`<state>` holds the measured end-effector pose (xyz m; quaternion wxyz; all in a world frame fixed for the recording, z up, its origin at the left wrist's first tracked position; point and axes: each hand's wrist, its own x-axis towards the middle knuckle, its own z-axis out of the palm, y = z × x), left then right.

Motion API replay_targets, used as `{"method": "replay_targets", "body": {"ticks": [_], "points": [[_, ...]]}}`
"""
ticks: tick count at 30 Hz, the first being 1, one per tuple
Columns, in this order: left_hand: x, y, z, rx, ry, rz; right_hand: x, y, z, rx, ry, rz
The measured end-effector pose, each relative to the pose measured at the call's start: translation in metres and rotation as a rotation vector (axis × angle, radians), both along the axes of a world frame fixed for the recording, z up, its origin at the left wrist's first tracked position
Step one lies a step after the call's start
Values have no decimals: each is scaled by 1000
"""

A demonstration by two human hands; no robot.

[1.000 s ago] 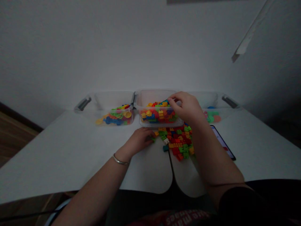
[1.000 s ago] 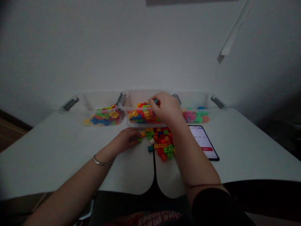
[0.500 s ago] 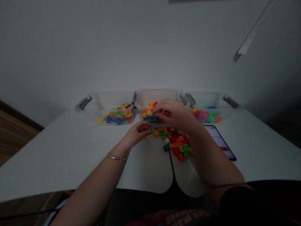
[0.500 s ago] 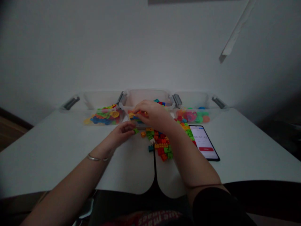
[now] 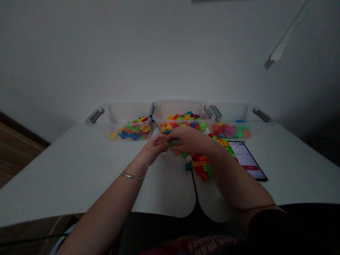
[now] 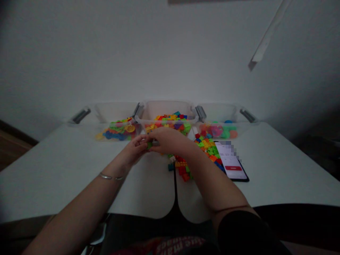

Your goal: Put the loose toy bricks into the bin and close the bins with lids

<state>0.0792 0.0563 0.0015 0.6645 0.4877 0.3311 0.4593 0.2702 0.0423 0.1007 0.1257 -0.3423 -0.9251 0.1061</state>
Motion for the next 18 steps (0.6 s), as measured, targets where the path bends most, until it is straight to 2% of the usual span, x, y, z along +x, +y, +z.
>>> {"method": "replay_targets", "body": {"ticks": [6,11,15,18], "points": [[0,0,-1,-23,24,-37,-1,0,-4,10,-2,-11],[1,-1,0,-6,59,-61,4,2,-6,-61,94,32],[2,-1,-2,83,94,-55,7,3,-5,-103,156,53],[1,-1,-2,214,165,34,13,3,0,-33,203,21]]}}
